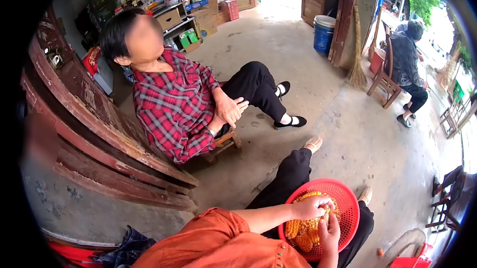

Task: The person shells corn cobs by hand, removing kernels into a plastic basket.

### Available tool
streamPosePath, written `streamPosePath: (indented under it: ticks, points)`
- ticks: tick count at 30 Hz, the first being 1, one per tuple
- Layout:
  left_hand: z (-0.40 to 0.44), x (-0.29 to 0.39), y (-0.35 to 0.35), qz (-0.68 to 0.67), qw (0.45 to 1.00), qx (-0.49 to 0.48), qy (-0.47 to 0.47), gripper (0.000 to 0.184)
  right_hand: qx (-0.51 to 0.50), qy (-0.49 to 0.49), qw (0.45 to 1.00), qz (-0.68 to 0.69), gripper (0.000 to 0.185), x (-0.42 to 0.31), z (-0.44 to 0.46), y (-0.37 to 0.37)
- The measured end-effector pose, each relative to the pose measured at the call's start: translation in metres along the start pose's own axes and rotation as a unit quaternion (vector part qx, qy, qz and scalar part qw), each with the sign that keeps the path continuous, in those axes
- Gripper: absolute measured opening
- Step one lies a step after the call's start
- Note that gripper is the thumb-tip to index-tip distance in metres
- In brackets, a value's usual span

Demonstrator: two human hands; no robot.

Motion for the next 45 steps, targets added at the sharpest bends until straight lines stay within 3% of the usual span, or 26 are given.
streamPosePath:
  ticks: [1, 2, 3, 5, 6, 7, 8, 9, 11, 13, 14, 15, 19, 25, 29, 40, 42, 44, 45]
  points:
    - [0.000, 0.003, 0.001, 0.048, 0.998, 0.000, 0.038, 0.028, -0.035, 0.163, 0.974, 0.154, 0.041, 0.004, -0.006, 0.010]
    - [-0.001, 0.005, 0.002, 0.038, 0.999, -0.006, 0.035, 0.027, -0.084, 0.142, 0.966, 0.199, 0.039, -0.015, -0.005, 0.018]
    - [-0.001, 0.008, 0.005, 0.021, 0.999, -0.020, 0.030, 0.027, -0.069, 0.149, 0.968, 0.189, 0.049, -0.008, -0.003, 0.016]
    - [-0.004, 0.011, 0.003, 0.126, 0.987, 0.004, 0.100, 0.026, -0.127, 0.186, 0.905, 0.362, 0.041, 0.005, -0.005, 0.014]
    - [-0.003, 0.000, 0.005, 0.074, 0.993, -0.010, 0.097, 0.028, -0.115, 0.184, 0.906, 0.364, 0.035, -0.012, -0.003, 0.012]
    - [-0.005, -0.005, 0.003, 0.071, 0.988, 0.035, 0.133, 0.032, -0.097, 0.183, 0.908, 0.365, 0.030, -0.029, -0.001, 0.014]
    - [-0.010, -0.017, 0.006, -0.130, 0.984, -0.016, -0.124, 0.033, -0.048, 0.178, 0.935, 0.302, 0.027, -0.029, 0.000, 0.006]
    - [-0.010, -0.020, 0.000, -0.124, 0.981, 0.003, -0.146, 0.029, -0.002, 0.177, 0.956, 0.236, 0.024, -0.018, -0.001, -0.003]
    - [-0.009, -0.028, -0.004, -0.336, 0.923, 0.043, -0.182, 0.024, 0.006, 0.111, 0.978, 0.176, 0.025, -0.006, -0.001, -0.010]
    - [-0.010, -0.027, -0.005, -0.404, 0.888, 0.063, -0.211, 0.021, 0.036, 0.122, 0.990, 0.062, 0.029, -0.005, -0.003, -0.014]
    - [-0.012, -0.027, -0.004, -0.425, 0.878, 0.057, -0.214, 0.020, 0.071, 0.039, 0.997, -0.018, 0.028, -0.017, -0.002, -0.016]
    - [-0.013, -0.027, 0.001, -0.424, 0.877, 0.050, -0.222, 0.020, 0.078, 0.003, 0.992, -0.102, 0.035, -0.030, -0.001, -0.018]
    - [-0.016, -0.029, 0.010, -0.323, 0.913, 0.037, -0.245, 0.021, 0.103, 0.004, 0.987, -0.123, 0.040, -0.029, 0.001, -0.019]
    - [-0.014, -0.028, 0.004, -0.212, 0.956, 0.042, -0.198, 0.018, 0.105, -0.094, 0.970, -0.200, 0.042, -0.046, 0.000, -0.016]
    - [-0.013, -0.020, 0.004, -0.188, 0.966, 0.037, -0.175, 0.018, 0.090, -0.068, 0.974, -0.196, 0.044, -0.048, 0.000, -0.016]
    - [-0.018, -0.021, 0.002, -0.102, 0.978, 0.048, -0.175, 0.016, 0.075, -0.117, 0.951, -0.276, 0.043, -0.057, -0.002, -0.009]
    - [-0.018, -0.021, 0.003, -0.087, 0.978, 0.046, -0.183, 0.015, 0.079, -0.126, 0.954, -0.262, 0.041, -0.056, -0.003, -0.008]
    - [-0.014, -0.010, 0.000, -0.037, 0.992, 0.055, -0.105, 0.011, 0.084, -0.134, 0.956, -0.247, 0.039, -0.058, -0.004, -0.008]
    - [-0.014, -0.010, 0.001, -0.037, 0.992, 0.054, -0.106, 0.011, 0.060, -0.074, 0.981, -0.168, 0.033, -0.050, -0.003, -0.009]
Point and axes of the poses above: each hand's wrist, its own z-axis towards the middle knuckle, its own y-axis out of the palm, x = y × z, the point moved 8 cm from there along z, towards the middle knuckle, and after that the axes turned 2 degrees about y, right-handed, at the moved point
